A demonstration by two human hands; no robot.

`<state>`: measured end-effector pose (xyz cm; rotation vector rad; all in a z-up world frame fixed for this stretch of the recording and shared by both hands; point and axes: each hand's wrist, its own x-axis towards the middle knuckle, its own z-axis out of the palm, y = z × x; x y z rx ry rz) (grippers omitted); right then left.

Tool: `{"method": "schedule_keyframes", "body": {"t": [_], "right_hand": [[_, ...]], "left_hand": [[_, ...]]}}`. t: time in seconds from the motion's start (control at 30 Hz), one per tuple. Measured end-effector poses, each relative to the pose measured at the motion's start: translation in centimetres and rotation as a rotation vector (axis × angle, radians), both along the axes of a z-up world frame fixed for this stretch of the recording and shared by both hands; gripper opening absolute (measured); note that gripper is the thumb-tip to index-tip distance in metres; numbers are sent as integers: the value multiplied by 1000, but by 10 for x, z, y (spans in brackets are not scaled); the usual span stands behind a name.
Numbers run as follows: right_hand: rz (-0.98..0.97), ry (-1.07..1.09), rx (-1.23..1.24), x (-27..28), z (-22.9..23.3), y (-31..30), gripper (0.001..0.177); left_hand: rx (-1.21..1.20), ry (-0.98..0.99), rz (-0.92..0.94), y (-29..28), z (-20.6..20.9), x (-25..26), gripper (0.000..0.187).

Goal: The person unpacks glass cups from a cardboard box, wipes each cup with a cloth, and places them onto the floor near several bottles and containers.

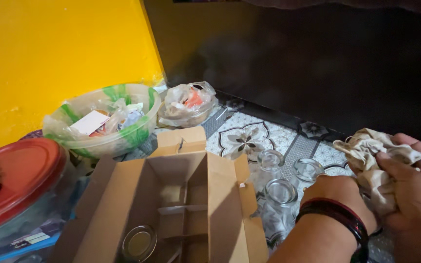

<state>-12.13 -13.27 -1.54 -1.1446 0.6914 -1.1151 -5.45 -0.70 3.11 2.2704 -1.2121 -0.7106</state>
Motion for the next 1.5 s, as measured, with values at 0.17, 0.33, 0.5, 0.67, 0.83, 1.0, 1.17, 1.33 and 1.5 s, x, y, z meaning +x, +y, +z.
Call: {"method": "schedule_keyframes", "body": {"t": [0.17,0.33,0.5,0.67,0.83,1.0,1.17,1.33,1.5], "right_hand": [[-78,90,82,12,0,12,42],[-44,44,91,19,0,22,39],[-20,10,135,22,10,34,35],[28,-93,108,31,23,64,39],[152,-185,175,57,37,111,45],[359,-87,296,87,50,208,45],[640,-28,399,96,47,266,46],[764,-37,61,115,-5,278,58],[729,139,290,119,-28,281,61]], "left_hand": [[33,33,31,-1,-11,2,43],[17,27,52,-4,-14,3,41],[-22,34,78,-6,-19,5,39],[-138,66,164,17,0,14,37],[-207,55,388,73,25,37,36],[-61,-280,423,148,27,64,37],[175,-286,658,206,26,77,57],[452,-251,637,237,10,96,50],[570,-281,560,248,-20,113,44]]}}
